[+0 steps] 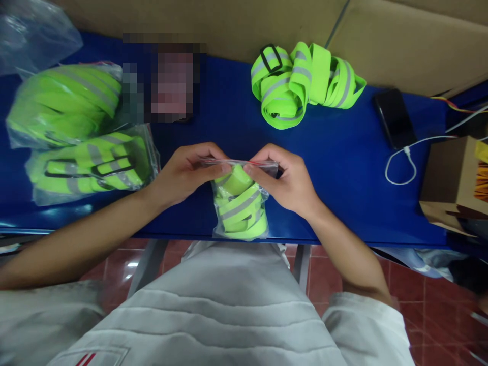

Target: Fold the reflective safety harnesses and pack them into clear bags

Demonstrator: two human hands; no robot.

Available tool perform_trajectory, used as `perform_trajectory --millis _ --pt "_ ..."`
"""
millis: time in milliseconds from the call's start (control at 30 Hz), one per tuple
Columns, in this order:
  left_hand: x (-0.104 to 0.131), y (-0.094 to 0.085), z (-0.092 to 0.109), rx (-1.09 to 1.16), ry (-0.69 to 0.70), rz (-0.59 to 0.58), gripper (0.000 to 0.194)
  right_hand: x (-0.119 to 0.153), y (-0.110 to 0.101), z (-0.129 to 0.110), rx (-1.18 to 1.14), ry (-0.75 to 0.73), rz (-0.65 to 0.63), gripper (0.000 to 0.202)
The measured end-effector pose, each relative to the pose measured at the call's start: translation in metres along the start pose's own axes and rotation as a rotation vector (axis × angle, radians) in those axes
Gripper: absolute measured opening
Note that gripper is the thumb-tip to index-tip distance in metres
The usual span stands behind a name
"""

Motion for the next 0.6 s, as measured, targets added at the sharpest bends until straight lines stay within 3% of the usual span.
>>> perform_trajectory --millis 300,600 --pt "-0.0003 0.0003 0.001 -0.034 -0.009 0.006 0.032 0.0001 0.0027 -0.0003 0.028 -0.014 -0.031 0.024" --pt "0.0078 0.004 0.0072 -0.066 -0.001 -0.056 0.022 0.0038 0.0098 -0.0049 -0.078 0.066 -0.106 0.027"
Point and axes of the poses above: each hand's wrist, its own x-axis away from the middle knuckle, its own y-axis out of the palm, z = x × y, the point moved 4 cm from there along -x, towards the middle knuckle
